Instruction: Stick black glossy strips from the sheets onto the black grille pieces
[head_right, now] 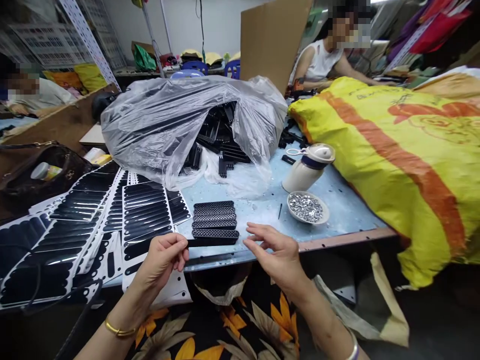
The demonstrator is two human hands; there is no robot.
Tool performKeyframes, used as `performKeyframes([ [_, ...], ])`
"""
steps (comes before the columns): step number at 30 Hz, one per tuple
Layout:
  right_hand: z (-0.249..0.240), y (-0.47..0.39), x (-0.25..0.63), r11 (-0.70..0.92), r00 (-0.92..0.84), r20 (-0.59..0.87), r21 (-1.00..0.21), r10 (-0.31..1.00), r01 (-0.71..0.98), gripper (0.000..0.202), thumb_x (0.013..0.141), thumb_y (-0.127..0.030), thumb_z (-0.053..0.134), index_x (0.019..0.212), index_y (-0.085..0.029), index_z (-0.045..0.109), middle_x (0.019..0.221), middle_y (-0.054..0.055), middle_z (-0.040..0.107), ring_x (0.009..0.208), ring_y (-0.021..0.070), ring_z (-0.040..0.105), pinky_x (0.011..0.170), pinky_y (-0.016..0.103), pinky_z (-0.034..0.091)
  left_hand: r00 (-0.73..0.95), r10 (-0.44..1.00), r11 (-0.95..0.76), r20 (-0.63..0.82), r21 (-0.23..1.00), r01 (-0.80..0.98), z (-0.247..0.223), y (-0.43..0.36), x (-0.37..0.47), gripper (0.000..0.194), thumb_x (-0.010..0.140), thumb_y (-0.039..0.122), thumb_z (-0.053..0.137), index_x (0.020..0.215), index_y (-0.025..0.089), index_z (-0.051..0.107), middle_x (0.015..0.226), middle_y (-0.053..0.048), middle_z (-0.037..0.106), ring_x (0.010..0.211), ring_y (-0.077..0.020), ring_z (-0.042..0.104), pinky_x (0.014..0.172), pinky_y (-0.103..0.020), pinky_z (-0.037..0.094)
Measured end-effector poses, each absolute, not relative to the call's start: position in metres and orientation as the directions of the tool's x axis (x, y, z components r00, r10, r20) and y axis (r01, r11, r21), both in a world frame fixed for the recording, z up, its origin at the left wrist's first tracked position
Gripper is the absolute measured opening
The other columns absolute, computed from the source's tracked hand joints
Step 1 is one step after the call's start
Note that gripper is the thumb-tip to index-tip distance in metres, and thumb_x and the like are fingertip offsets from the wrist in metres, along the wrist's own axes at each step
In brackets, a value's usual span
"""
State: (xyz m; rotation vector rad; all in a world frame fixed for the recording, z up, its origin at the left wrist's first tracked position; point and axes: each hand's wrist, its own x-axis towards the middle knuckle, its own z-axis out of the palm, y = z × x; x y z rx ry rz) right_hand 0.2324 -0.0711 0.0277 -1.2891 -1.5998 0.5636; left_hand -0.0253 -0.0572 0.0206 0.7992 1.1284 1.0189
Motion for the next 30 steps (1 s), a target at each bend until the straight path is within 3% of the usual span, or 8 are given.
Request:
performKeyframes([
  [4,0.035,-0.065,0.233,0.582,-0.25,0.571,-0.525,0.782,0.622,0.016,0.087,-0.023,0.071,0.101,-0.023,0.078,0.099,0.01,0.079,0.086,0.0249,0.074,0.076,0.041,0.062,0.159,0.918,0.392,-0.363,0.89,-0.231,0.017,-0.054,-0.024,0.036,0.063,0.041,0.082,0.055,0.014,0.061,0.047,-0.003,0.063,0.031,-0.0071,0.049,0.034,-0.016,0.023],
  [7,0.031,-0.061,0.222,0.696,-0.438,0.584,-0.339,0.683,0.633,0.017,0.092,-0.019,0.063,0.103,-0.019,0.076,0.091,0.011,0.077,0.078,0.0242,0.07,0.068,0.04,0.058,0.201,0.905,0.418,-0.375,0.874,-0.249,0.017,-0.054,-0.02,0.037,0.064,0.042,0.082,0.057,0.013,0.061,0.048,-0.003,0.063,0.031,-0.0073,0.05,0.034,-0.016,0.026],
  [9,0.027,-0.059,0.215,0.72,-0.48,0.582,-0.294,0.656,0.628,0.02,0.095,-0.015,0.057,0.101,-0.016,0.075,0.083,0.011,0.074,0.071,0.0222,0.065,0.062,0.037,0.055,0.226,0.898,0.43,-0.378,0.861,-0.27,0.018,-0.054,-0.018,0.038,0.063,0.044,0.083,0.056,0.013,0.061,0.049,-0.004,0.064,0.031,-0.0075,0.05,0.034,-0.017,0.03],
  [13,0.026,-0.06,0.211,0.734,-0.49,0.566,-0.36,0.663,0.576,0.022,0.096,-0.013,0.053,0.1,-0.016,0.074,0.076,0.008,0.07,0.067,0.0198,0.063,0.057,0.032,0.053,0.214,0.899,0.423,-0.383,0.886,-0.19,0.019,-0.052,-0.021,0.038,0.063,0.044,0.083,0.053,0.013,0.063,0.048,-0.004,0.063,0.032,-0.009,0.053,0.034,-0.017,0.032],
  [16,0.031,-0.06,0.219,0.684,-0.449,0.522,-0.471,0.725,0.557,0.019,0.094,-0.014,0.056,0.098,-0.019,0.074,0.076,0.007,0.071,0.067,0.0196,0.066,0.058,0.031,0.055,0.084,0.929,0.368,-0.361,0.925,-0.094,0.016,-0.05,-0.027,0.031,0.062,0.04,0.083,0.065,0.011,0.072,0.048,-0.003,0.064,0.032,-0.0114,0.055,0.032,-0.018,0.031],
  [19,0.032,-0.056,0.232,0.605,-0.379,0.477,-0.545,0.793,0.581,0.014,0.091,-0.017,0.062,0.095,-0.021,0.075,0.081,0.007,0.074,0.071,0.0204,0.07,0.062,0.031,0.059,-0.088,0.96,0.261,-0.264,0.964,-0.048,0.009,-0.048,-0.03,0.028,0.059,0.032,0.084,0.079,0.013,0.076,0.053,-0.001,0.066,0.038,-0.0124,0.056,0.037,-0.021,0.04],
  [22,0.026,-0.046,0.242,0.554,-0.335,0.45,-0.567,0.828,0.609,0.009,0.089,-0.022,0.068,0.093,-0.023,0.076,0.092,0.008,0.077,0.078,0.0217,0.074,0.068,0.032,0.062,-0.169,0.98,0.124,-0.107,0.988,0.092,-0.001,-0.043,-0.029,0.021,0.057,0.02,0.082,0.077,0.016,0.078,0.059,-0.001,0.067,0.048,-0.0124,0.058,0.047,-0.022,0.046],
  [30,0.014,-0.036,0.234,0.587,-0.422,0.409,-0.595,0.809,0.548,0.012,0.089,-0.017,0.062,0.09,-0.023,0.073,0.082,0.006,0.074,0.071,0.0203,0.073,0.061,0.03,0.06,-0.056,0.998,0.055,-0.042,0.963,0.262,-0.01,-0.045,-0.023,0.015,0.064,0.014,0.073,0.077,0.02,0.079,0.053,0.001,0.06,0.049,-0.0128,0.052,0.049,-0.023,0.042],
])
